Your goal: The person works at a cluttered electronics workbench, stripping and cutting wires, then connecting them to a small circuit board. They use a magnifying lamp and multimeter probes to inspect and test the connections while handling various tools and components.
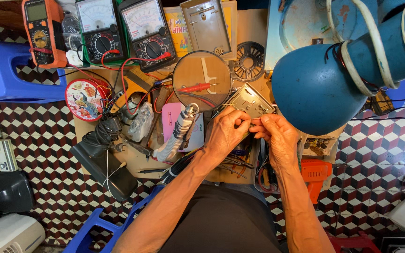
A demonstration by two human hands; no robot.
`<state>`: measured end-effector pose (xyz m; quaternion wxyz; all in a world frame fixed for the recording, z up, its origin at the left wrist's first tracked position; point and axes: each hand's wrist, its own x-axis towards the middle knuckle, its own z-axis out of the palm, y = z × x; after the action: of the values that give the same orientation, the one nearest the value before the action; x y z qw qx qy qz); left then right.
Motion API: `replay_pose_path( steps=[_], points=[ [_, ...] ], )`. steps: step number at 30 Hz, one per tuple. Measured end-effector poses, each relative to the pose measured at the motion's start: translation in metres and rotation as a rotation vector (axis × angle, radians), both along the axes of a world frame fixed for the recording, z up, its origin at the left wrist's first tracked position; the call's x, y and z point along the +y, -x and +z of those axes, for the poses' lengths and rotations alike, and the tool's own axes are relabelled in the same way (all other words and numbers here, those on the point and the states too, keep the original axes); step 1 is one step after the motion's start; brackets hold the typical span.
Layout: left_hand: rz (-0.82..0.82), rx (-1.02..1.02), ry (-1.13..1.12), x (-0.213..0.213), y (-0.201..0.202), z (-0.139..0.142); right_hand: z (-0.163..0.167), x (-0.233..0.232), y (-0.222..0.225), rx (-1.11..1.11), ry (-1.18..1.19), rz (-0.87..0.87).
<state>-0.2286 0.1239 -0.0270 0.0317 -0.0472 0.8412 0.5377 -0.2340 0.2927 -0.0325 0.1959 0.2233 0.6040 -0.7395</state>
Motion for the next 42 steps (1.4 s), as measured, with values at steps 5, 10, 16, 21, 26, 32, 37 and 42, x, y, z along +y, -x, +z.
replay_pose_path(
  steps=[5,10,16,21,26,32,37,42],
  points=[
    [-0.011,0.011,0.008,-0.0012,0.0006,-0.0003,-0.0009,0.0004,-0.0008,0.026,0.039,0.016],
    [-0.010,-0.005,0.004,-0.0016,0.0010,0.0007,-0.0023,0.0005,-0.0010,0.031,0.058,0.031],
    [-0.004,-0.010,-0.005,-0.0012,0.0006,0.0014,-0.0041,0.0002,-0.0022,0.025,0.109,-0.025],
    [-0.016,-0.019,0.011,-0.0020,-0.0002,-0.0002,-0.0063,0.0017,-0.0031,0.024,0.083,-0.007],
    [-0.016,-0.010,0.001,-0.0029,-0.0007,-0.0006,-0.0079,0.0019,-0.0021,0.015,0.069,0.013],
    [-0.015,-0.004,0.010,-0.0022,-0.0012,0.0016,-0.0032,0.0034,-0.0004,0.012,0.084,0.045],
    [-0.015,0.009,0.023,-0.0026,-0.0007,0.0039,0.0007,0.0028,0.0008,-0.013,-0.008,0.091],
    [-0.009,-0.024,0.033,-0.0029,-0.0007,0.0060,0.0011,0.0016,0.0007,-0.011,0.031,0.075]
  ],
)
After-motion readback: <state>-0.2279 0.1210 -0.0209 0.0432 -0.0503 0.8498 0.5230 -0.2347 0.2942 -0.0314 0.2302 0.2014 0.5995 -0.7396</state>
